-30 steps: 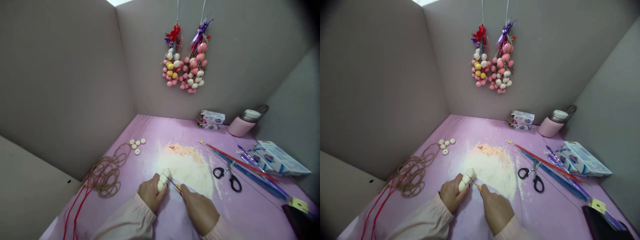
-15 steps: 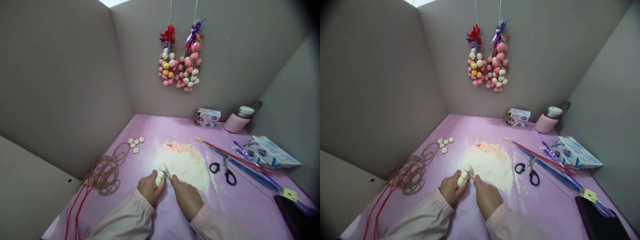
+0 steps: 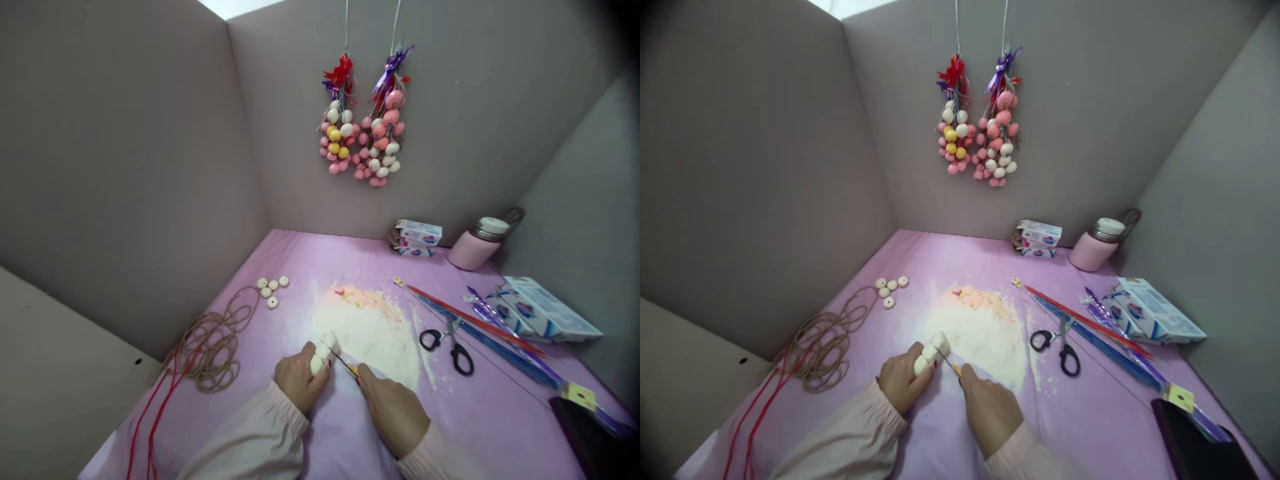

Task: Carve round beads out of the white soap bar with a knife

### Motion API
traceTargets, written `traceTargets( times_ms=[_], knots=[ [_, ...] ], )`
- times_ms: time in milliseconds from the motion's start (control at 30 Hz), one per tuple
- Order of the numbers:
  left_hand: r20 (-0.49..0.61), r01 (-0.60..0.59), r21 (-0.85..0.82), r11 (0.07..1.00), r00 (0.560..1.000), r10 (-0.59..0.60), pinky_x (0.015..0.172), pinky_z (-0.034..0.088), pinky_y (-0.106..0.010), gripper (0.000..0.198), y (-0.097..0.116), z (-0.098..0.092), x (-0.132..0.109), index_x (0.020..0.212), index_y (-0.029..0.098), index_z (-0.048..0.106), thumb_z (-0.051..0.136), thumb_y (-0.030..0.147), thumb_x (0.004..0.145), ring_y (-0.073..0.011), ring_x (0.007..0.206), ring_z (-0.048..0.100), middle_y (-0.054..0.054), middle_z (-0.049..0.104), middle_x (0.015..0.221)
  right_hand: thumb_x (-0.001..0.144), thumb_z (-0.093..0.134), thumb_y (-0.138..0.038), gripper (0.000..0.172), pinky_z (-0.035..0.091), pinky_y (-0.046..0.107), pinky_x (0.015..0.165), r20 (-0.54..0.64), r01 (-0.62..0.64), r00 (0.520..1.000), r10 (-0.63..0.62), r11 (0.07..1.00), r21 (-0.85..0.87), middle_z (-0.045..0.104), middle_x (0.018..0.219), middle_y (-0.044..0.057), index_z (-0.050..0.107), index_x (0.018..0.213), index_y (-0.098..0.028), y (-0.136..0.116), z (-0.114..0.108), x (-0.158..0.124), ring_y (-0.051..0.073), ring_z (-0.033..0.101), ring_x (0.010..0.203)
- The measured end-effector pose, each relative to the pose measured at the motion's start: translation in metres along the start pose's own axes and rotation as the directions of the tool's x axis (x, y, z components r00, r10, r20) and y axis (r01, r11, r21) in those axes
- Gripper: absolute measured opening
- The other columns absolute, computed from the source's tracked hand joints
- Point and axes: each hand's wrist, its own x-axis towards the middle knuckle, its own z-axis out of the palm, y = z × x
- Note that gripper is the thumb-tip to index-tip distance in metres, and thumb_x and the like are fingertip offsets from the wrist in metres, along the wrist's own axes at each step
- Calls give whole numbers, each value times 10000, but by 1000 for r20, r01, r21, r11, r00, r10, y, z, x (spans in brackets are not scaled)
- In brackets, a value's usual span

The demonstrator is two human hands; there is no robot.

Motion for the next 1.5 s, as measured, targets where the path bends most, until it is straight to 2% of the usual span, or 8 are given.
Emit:
traceTargets(
  times_ms=[267,467,633,767,1267,1500],
  knots=[
    [47,31,-73,997,999,-28,487,255,-234,272,0,-3,2,801,225,422,245,429,767,-146,597,558,16,588,636,847,161,-288,245,164,253,401,13,8,1000,-8,999,32,593,582,-1,402,835,-241,2,5,3,172,561,517],
    [35,16,-105,994,999,-12,489,258,-230,240,-2,-3,5,769,228,433,265,398,771,-142,577,550,21,573,604,841,185,-273,216,194,255,412,30,16,999,-17,999,40,596,613,-6,398,834,-238,3,2,3,180,568,547],
    [42,11,-102,995,999,-7,490,245,-228,242,-1,-5,5,760,227,432,256,391,777,-138,568,543,21,566,590,843,163,-274,214,225,255,435,52,50,997,-56,993,110,598,632,-14,373,869,-241,4,-1,1,178,571,573],
    [60,20,-101,995,998,-14,498,250,-230,249,-1,-5,5,762,223,431,259,402,773,-141,573,542,17,567,599,840,165,-266,216,221,256,436,71,7,997,-14,995,96,602,639,-4,377,865,-238,5,0,2,182,573,580],
    [64,25,-90,996,998,-19,503,276,-239,262,0,-4,4,806,233,426,250,424,769,-154,600,560,8,592,641,834,211,-259,206,213,246,417,36,19,999,-21,998,56,596,600,5,415,854,-232,4,1,6,168,564,539],
    [56,11,-89,996,998,-6,505,287,-245,279,0,-7,3,809,227,429,237,426,771,-164,609,564,-2,592,641,835,218,-252,189,186,253,402,-19,18,1000,-18,1000,4,580,577,-8,405,857,-231,-1,6,9,163,552,498]
  ],
)
